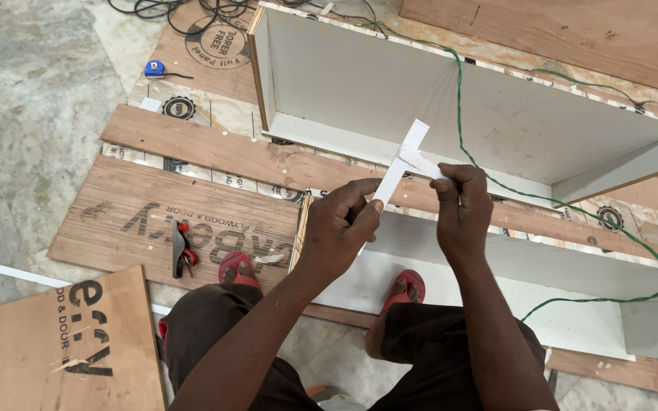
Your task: The person applies adhesive to a white plastic strip using a small brush and then presses it onto the edge of a white wooden cabinet. The person smooths the strip along the edge to ensure it adheres properly.
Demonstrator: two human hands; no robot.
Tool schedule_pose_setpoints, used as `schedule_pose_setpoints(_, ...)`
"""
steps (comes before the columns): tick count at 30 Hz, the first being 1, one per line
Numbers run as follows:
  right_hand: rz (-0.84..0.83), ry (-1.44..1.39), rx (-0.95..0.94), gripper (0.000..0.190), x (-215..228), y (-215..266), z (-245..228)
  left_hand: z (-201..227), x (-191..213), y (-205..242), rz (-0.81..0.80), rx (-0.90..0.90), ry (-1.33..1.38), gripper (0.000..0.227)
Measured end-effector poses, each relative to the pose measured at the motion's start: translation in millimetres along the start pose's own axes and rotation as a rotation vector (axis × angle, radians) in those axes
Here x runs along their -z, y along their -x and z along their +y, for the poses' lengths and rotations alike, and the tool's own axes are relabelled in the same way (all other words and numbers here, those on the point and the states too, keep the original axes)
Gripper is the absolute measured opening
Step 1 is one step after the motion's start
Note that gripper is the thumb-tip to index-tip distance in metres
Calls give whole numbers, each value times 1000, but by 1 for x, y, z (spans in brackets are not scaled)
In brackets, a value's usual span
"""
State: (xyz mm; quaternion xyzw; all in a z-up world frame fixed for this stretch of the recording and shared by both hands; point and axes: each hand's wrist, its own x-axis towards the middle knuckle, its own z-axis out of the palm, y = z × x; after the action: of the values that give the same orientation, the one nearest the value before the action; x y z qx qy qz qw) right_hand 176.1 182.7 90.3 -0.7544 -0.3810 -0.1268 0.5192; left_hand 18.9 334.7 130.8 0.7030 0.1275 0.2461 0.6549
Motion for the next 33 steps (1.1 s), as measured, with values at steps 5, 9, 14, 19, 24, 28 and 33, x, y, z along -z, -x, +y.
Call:
schedule_pose_setpoints(5, 3, 155, 135, 15, 14, -2, -3, 0, 3, 1, 23, -4, 14, 32)
schedule_pose_setpoints(9, 74, 246, 225, 11, 31, -4, -4, -2, 4, 0, 41, 13, -1, 32)
schedule_pose_setpoints(14, 142, 272, 217, 12, 42, -2, -9, -8, 1, -1, -8, 80, 87, 30)
schedule_pose_setpoints(19, 109, 403, 350, 15, 38, -3, -19, -12, -2, -1, -40, 93, 122, 28)
schedule_pose_setpoints(24, 151, 465, 399, 17, 36, -8, -18, -8, -4, 1, -51, 73, 44, 28)
schedule_pose_setpoints(28, 169, 491, 396, 15, 37, -10, -14, -8, -5, 2, -54, 41, 24, 29)
schedule_pose_setpoints(33, 176, 499, 363, 12, 38, -11, -7, -10, -5, 3, -67, 36, 14, 30)
